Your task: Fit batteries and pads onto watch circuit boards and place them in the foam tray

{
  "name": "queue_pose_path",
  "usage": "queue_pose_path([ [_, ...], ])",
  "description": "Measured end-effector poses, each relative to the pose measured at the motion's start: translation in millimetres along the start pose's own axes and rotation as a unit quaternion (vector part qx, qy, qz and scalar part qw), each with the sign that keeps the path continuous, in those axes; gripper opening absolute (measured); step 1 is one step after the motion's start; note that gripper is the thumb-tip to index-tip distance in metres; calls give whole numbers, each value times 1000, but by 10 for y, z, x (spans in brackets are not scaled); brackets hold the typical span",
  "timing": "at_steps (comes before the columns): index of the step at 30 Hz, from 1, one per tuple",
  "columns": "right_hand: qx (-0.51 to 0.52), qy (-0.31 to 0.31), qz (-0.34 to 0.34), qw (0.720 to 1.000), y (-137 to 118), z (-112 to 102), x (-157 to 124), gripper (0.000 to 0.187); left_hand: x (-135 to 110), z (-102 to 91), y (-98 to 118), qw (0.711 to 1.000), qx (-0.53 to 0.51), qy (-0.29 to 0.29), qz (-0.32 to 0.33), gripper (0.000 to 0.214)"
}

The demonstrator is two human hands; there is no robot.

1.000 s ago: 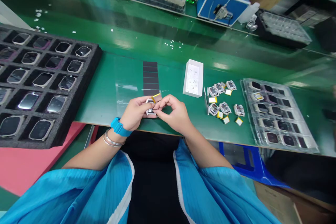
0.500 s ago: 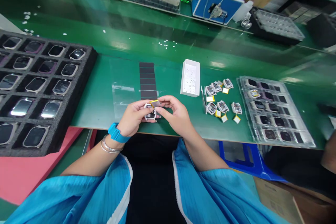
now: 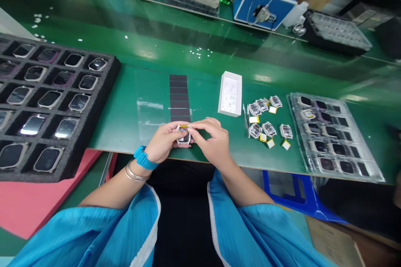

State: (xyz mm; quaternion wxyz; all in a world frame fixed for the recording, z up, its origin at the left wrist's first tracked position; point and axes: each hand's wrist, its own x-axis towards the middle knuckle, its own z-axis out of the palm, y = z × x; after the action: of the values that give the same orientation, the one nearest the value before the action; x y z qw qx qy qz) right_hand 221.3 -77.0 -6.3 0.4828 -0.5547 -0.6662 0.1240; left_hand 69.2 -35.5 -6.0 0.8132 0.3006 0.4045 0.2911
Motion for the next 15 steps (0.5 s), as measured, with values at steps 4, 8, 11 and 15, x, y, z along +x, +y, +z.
queue_pose_path([
  [4, -90, -27, -103, 990, 24, -22, -56, 10, -16, 8, 44, 997, -61, 24, -34, 25],
  [8, -166, -84, -166, 968, 40, -61, -88, 17, -41, -22, 58, 993, -114, 1, -43, 31],
  [11, -131, -86, -130, 979, 76, -59, -72, 12, -34, -59, 19, 996, -90, -22, 2, 36],
  [15, 87, -100, 44, 990, 117, -28, -69, 39, -34, -91, -43, 991, -10, -77, 109, 42],
])
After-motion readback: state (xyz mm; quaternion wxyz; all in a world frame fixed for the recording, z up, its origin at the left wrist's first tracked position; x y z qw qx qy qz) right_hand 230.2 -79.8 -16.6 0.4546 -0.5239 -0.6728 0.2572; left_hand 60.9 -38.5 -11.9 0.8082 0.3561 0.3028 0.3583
